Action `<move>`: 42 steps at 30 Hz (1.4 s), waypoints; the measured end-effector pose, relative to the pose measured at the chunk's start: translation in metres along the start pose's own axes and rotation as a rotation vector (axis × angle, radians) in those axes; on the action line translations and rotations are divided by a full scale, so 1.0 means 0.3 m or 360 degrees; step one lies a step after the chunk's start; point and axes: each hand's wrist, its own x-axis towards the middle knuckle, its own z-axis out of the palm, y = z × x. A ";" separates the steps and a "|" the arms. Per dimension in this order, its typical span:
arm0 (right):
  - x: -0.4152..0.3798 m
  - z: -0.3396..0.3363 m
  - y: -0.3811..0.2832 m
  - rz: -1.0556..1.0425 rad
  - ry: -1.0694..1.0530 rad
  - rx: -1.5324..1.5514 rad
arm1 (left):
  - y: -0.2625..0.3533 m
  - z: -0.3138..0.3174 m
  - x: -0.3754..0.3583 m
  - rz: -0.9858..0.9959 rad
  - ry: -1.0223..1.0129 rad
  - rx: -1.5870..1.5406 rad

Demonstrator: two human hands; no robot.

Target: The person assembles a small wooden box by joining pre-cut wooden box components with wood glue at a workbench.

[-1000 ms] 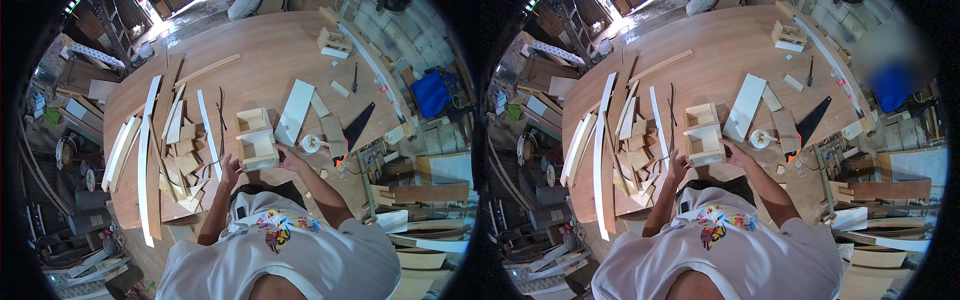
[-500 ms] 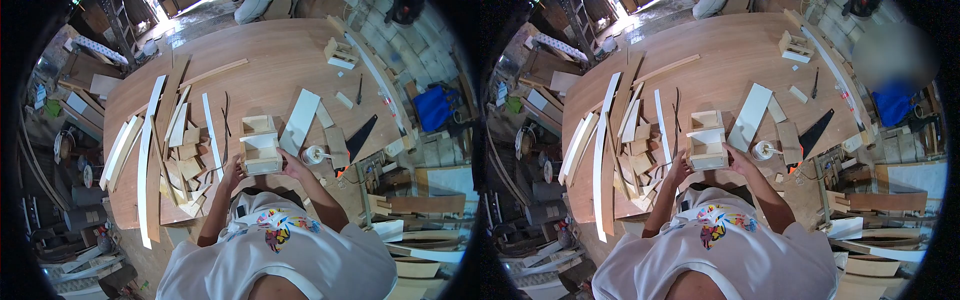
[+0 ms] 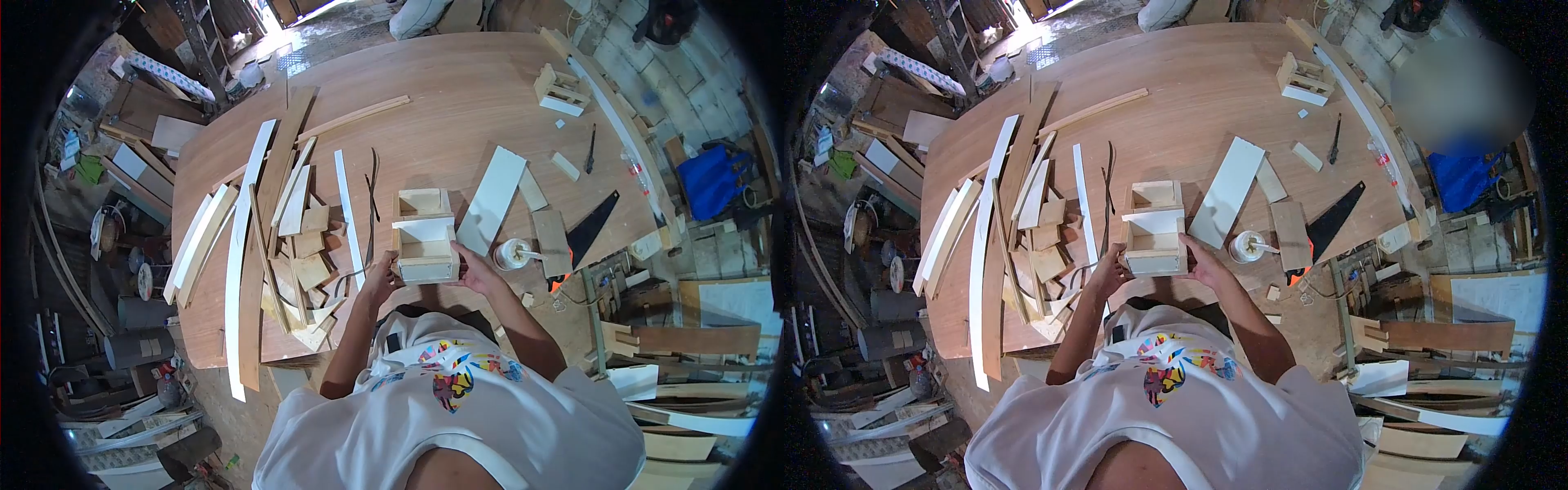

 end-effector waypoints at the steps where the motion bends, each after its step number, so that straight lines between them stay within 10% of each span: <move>1: 0.002 -0.003 0.003 -0.0001 -0.0003 -0.0002 | -0.005 0.002 -0.004 0.0033 0.0010 -0.0032; 14: 0.017 -0.034 0.038 0.0004 -0.0049 0.0027 | -0.078 -0.064 0.032 -0.0114 -0.0350 -0.0119; 42: 0.080 -0.165 0.229 -0.0019 0.0123 0.0180 | -0.314 -0.126 0.175 0.0057 0.0039 -0.0376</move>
